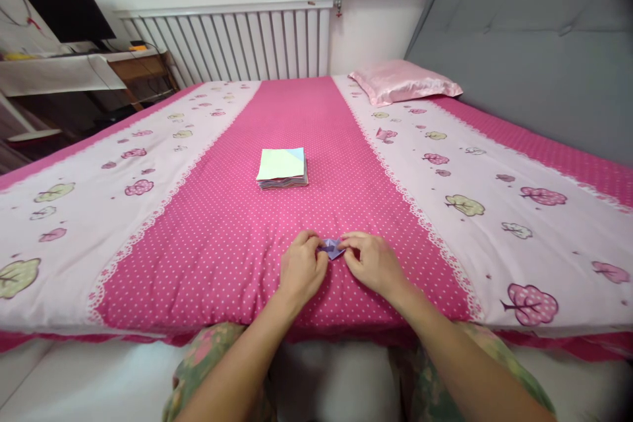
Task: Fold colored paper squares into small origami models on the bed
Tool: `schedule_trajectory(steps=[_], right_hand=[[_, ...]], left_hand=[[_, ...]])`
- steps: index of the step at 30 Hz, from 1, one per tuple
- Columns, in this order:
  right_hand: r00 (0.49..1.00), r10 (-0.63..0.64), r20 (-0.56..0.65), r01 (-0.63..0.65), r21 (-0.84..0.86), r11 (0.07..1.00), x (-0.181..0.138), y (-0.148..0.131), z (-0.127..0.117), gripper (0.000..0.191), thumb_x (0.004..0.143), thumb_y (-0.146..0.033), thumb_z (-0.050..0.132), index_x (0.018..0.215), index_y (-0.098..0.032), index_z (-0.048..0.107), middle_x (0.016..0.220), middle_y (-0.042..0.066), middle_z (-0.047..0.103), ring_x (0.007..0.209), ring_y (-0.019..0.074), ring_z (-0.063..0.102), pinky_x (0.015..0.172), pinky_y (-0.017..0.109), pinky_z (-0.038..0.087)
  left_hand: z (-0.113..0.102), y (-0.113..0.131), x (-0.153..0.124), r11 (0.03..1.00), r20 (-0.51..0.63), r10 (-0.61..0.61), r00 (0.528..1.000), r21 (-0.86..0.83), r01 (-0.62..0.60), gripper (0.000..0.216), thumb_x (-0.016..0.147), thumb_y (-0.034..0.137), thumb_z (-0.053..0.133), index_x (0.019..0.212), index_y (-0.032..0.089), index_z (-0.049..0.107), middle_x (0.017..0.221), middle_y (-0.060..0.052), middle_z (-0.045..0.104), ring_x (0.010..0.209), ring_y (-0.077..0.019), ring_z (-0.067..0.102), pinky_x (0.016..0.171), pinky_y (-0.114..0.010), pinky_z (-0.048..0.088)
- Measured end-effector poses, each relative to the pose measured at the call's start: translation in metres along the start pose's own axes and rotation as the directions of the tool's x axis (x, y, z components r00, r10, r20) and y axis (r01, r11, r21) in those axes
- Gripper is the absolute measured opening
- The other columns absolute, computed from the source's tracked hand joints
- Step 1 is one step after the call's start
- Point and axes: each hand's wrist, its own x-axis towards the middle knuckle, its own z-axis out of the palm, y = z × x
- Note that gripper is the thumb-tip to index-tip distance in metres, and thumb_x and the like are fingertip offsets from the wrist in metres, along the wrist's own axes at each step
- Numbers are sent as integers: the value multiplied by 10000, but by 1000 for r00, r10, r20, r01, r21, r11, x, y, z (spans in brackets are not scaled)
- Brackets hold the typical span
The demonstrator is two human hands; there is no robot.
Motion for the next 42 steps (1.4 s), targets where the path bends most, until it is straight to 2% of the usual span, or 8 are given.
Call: schedule_trajectory(steps=[7,14,20,24,30,34,38,42], right_hand=[[999,-14,36,16,-52,999,-3,-5,-2,247,742,-139,458,821,-226,675,877,32,671,793,178,616,750,278,463],[985,-4,170,28,-139,990,-6,-7,0,325,768,-156,432,975,-223,673,1212,66,553,1041,229,551,884,353,419],[976,-27,215,56,-129,990,-7,-7,-1,354,803,-151,397,1021,-240,661,1253,67,517,1093,220,521,914,357,401],[983,-42,178,53,-53,997,-4,-4,1,311,810,-173,414,951,-224,685,1185,66,563,1009,196,566,873,330,425],[1000,4,14,-5,75,997,2,0,10,192,772,-205,501,696,-198,678,871,45,651,768,155,596,728,273,453],[995,75,-67,-69,88,994,1,-1,12,78,711,-194,553,712,-197,631,689,11,635,595,137,562,596,246,435],[994,61,-90,-56,59,997,1,-5,14,155,687,-176,545,810,-208,634,761,13,651,641,145,577,612,244,433],[995,61,-84,-60,15,998,4,-7,17,173,684,-177,526,784,-215,661,802,23,660,697,154,591,661,252,435]], left_hand=[[2,0,-1,997,45,71,996,-2,-71,180,683,106,476,817,163,581,907,-73,532,897,-211,530,814,-333,433],[4,0,-1,996,84,75,994,35,-78,150,709,135,471,820,145,572,878,-73,505,887,-210,504,825,-346,421],[10,-1,-1,995,62,61,996,74,-65,174,804,159,404,800,147,577,897,-82,515,881,-198,507,800,-331,421],[11,1,-1,997,29,40,999,70,-42,201,824,184,402,788,147,596,872,-81,529,859,-197,510,777,-326,419],[13,3,-1,999,-8,-16,1000,32,16,126,760,192,495,768,147,613,844,-73,533,832,-196,507,768,-320,418],[16,2,-2,999,-35,-26,999,23,26,119,729,167,511,778,149,618,844,-69,529,823,-191,508,763,-314,419],[17,2,-3,1000,-37,-23,999,20,23,133,729,148,492,773,154,618,838,-67,526,808,-186,510,739,-306,422],[17,2,-3,1000,-36,-11,999,26,12,142,734,132,479,772,154,614,835,-67,526,812,-184,513,735,-302,424]])
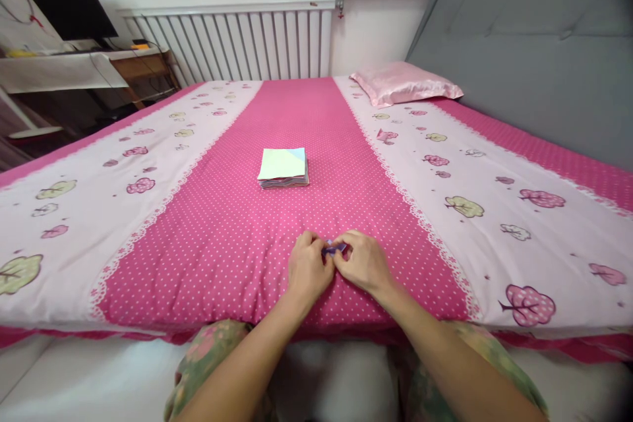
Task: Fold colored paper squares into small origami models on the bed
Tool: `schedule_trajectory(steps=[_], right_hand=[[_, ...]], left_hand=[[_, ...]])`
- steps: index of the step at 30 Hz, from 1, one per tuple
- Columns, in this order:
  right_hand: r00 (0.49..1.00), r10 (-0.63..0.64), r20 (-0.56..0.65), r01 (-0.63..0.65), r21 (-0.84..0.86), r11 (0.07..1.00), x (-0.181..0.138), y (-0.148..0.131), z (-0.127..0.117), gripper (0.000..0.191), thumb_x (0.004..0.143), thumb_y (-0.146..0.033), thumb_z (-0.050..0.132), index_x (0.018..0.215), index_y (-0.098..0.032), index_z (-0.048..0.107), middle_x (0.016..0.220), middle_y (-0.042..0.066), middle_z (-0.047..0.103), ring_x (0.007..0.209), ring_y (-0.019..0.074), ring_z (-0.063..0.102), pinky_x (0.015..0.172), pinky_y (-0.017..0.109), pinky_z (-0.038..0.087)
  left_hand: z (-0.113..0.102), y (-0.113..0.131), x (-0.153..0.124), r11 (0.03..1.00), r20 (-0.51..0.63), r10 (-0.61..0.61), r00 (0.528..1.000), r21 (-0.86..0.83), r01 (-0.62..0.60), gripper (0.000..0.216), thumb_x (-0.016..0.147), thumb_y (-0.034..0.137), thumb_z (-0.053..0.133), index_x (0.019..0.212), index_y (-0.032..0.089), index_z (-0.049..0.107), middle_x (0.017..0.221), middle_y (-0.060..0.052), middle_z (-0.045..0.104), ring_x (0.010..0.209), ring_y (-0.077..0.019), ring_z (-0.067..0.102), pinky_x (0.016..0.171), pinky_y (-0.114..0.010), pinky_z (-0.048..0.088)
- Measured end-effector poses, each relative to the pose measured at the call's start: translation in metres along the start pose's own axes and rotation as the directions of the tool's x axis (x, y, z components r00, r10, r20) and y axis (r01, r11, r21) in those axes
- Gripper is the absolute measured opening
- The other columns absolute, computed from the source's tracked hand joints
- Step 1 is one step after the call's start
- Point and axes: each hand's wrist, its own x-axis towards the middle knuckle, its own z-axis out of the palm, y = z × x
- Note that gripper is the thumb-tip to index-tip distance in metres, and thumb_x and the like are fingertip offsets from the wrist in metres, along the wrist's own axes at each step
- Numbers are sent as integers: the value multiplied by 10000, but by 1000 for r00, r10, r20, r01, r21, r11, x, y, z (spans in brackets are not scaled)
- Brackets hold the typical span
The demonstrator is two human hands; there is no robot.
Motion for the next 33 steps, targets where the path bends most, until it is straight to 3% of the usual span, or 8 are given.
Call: schedule_trajectory(steps=[5,14,21,26,28,30,33], right_hand=[[994,35,107,-35,3,999,5,3,-1,155,691,-234,545,747,-220,690,778,25,674,663,150,593,643,250,439],[987,-3,160,4,-10,1000,5,6,-2,171,707,-211,554,794,-227,699,835,23,672,722,149,596,675,240,433],[996,-77,48,80,-83,993,-1,4,4,135,769,-224,535,776,-228,670,832,13,644,730,141,591,628,229,423],[988,-139,-74,134,-63,989,-4,-2,2,165,797,-220,507,851,-237,661,893,10,640,727,129,599,621,217,440],[978,-142,-156,137,-46,990,-5,-4,2,179,806,-226,498,878,-234,662,949,22,634,738,129,604,625,217,451],[962,-136,-238,131,-37,991,-6,-5,2,181,808,-232,497,876,-226,664,1002,38,621,766,135,607,631,221,461],[941,-126,-313,118,-44,992,-9,-8,3,172,800,-228,506,865,-220,665,1050,51,607,790,144,609,653,234,469]], left_hand=[[1,0,0,1000,-4,22,1000,17,-22,126,734,130,482,763,158,601,840,-66,525,825,-186,515,748,-307,425],[0,1,-1,999,-2,29,1000,29,-29,121,732,134,481,777,156,590,852,-66,519,826,-186,513,758,-314,430],[-1,0,-1,1000,-13,28,1000,-14,-28,119,731,125,478,783,156,580,854,-65,523,833,-188,519,768,-326,441],[-5,2,-1,972,-88,-33,996,-234,11,219,742,118,480,937,177,558,923,-60,560,866,-178,544,778,-323,449],[-6,2,0,914,-130,-101,986,-404,40,352,746,142,501,1096,179,490,1043,-82,555,888,-170,561,796,-329,454],[-5,3,2,778,-98,-213,972,-619,107,498,736,163,529,1213,167,387,1109,-116,543,883,-164,587,790,-326,468],[-4,2,6,478,117,-315,942,-838,264,459,706,169,551,1150,118,444,947,-115,624,810,-171,622,733,-311,488]])
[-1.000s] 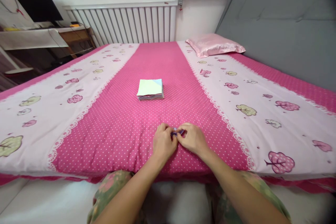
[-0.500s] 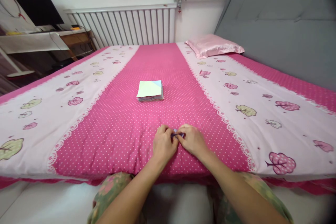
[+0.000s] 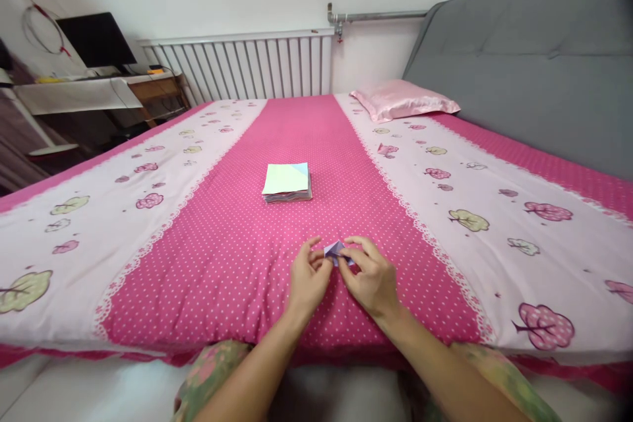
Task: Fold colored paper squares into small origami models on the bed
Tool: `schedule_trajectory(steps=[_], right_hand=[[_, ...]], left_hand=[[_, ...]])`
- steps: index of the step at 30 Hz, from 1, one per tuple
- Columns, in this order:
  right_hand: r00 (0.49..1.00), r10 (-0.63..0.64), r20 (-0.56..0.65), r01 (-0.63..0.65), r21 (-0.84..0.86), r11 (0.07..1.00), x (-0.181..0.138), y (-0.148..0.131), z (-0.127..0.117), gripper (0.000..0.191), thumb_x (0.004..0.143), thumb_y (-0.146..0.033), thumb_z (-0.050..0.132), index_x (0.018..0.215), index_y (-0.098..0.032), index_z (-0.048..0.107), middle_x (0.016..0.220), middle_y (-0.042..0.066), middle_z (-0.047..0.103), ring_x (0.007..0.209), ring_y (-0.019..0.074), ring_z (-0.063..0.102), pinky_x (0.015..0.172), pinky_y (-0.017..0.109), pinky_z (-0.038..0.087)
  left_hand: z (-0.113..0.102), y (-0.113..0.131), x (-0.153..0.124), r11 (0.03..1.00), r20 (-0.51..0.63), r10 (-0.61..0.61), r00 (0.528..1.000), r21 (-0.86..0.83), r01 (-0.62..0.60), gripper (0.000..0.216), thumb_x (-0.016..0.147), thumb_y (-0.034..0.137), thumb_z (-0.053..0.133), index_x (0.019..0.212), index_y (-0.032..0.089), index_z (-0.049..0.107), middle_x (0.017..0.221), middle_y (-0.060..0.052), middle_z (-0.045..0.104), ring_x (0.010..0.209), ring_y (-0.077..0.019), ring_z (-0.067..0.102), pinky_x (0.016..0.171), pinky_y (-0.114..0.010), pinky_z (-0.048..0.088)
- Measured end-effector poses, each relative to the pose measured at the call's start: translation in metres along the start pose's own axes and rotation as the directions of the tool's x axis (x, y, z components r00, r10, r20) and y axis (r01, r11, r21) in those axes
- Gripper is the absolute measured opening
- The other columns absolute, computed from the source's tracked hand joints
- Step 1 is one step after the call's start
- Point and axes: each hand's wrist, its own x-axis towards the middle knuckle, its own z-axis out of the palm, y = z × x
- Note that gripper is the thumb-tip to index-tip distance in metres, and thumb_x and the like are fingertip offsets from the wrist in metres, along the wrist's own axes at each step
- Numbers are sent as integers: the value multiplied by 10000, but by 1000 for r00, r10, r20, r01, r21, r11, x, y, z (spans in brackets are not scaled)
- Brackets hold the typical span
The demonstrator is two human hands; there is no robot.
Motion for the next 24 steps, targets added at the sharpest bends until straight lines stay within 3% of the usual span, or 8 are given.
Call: schedule_trajectory(steps=[2,5,13,19,24], right_hand=[[1000,4,-5,-4,-9,1000,-2,-2,1,166,794,-226,511,856,-220,665,1063,49,604,774,141,612,644,236,472],[1000,13,20,-13,-17,1000,-3,-3,1,161,793,-233,511,844,-219,663,1070,48,604,777,148,617,626,236,474],[998,3,70,2,-62,998,-3,-4,-1,154,789,-245,518,862,-228,652,1084,47,605,837,181,611,667,269,474],[997,-11,70,10,7,1000,-3,-4,-1,168,797,-229,512,863,-233,667,1096,49,599,810,158,613,691,259,483],[998,-22,67,20,23,1000,-2,-3,0,173,807,-234,514,849,-235,682,1088,38,607,771,146,611,672,252,485]], left_hand=[[0,0,2,989,65,-90,994,-115,97,324,694,179,560,1009,103,544,836,-97,654,767,-171,630,716,-300,488],[0,2,2,977,74,-111,991,-175,123,210,680,192,576,869,110,613,804,-78,669,723,-153,631,697,-269,484],[1,4,1,982,92,-113,989,-139,126,206,677,212,587,844,116,660,769,-70,679,656,-140,621,617,-235,479],[0,5,1,981,83,-130,988,-134,140,189,679,215,578,810,118,674,684,-46,667,561,-111,583,546,-203,450],[1,2,2,973,92,-122,988,-185,137,191,675,265,623,789,115,648,691,-43,657,566,-107,578,576,-218,465]])
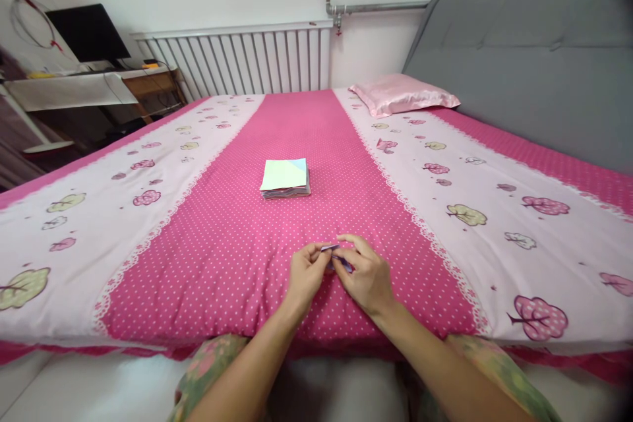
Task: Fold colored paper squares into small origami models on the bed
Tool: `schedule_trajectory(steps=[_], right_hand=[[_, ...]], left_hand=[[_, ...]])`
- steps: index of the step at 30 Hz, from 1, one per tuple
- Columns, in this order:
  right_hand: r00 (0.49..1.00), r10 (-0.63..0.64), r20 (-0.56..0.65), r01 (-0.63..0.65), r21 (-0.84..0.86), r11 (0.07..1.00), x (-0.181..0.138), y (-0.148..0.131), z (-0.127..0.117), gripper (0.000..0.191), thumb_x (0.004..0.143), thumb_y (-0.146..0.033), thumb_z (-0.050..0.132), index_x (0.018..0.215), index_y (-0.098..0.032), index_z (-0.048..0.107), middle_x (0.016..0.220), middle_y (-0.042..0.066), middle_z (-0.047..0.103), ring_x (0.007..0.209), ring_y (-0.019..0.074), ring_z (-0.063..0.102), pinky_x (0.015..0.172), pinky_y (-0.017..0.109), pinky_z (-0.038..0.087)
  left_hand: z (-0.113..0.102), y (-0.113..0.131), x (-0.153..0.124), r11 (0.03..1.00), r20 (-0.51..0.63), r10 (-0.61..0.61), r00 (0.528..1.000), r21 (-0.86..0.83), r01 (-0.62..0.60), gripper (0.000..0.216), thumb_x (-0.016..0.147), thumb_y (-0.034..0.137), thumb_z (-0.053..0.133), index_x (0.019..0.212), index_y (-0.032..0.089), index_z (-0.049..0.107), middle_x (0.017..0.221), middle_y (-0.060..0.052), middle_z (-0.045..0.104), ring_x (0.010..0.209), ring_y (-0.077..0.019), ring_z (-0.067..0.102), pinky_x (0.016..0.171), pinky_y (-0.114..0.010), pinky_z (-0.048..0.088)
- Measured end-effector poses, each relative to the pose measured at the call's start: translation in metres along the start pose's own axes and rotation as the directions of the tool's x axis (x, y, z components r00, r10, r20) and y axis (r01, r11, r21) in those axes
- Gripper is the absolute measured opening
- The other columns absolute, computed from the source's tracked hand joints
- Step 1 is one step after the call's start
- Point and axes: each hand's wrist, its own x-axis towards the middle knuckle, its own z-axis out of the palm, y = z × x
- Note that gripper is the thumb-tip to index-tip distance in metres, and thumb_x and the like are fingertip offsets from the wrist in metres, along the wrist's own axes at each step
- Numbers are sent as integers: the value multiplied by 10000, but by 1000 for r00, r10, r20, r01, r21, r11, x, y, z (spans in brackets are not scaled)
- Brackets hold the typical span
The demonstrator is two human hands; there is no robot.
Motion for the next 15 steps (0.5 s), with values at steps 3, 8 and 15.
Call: schedule_trajectory(steps=[3,8,15], right_hand=[[1000,-25,-5,25,-4,1000,-1,1,2,177,813,-237,515,860,-237,686,1087,40,611,757,143,606,672,256,484],[999,-16,-27,16,-6,1000,-2,-1,5,179,805,-229,522,903,-232,671,1100,52,599,840,163,605,740,278,488],[999,21,-27,-23,-78,997,-4,-3,4,180,777,-192,515,887,-215,656,1114,63,596,892,189,606,732,286,493]], left_hand=[[1,-1,0,1000,-40,-1,999,-18,0,187,651,276,646,748,117,625,669,-33,637,571,-107,572,561,-212,462],[1,0,1,999,-127,-11,992,-47,5,210,617,301,664,728,128,619,652,-15,616,549,-93,546,532,-195,439],[0,1,-1,999,-153,-16,988,-35,11,180,631,273,648,729,125,616,642,-9,619,543,-90,554,522,-193,435]])
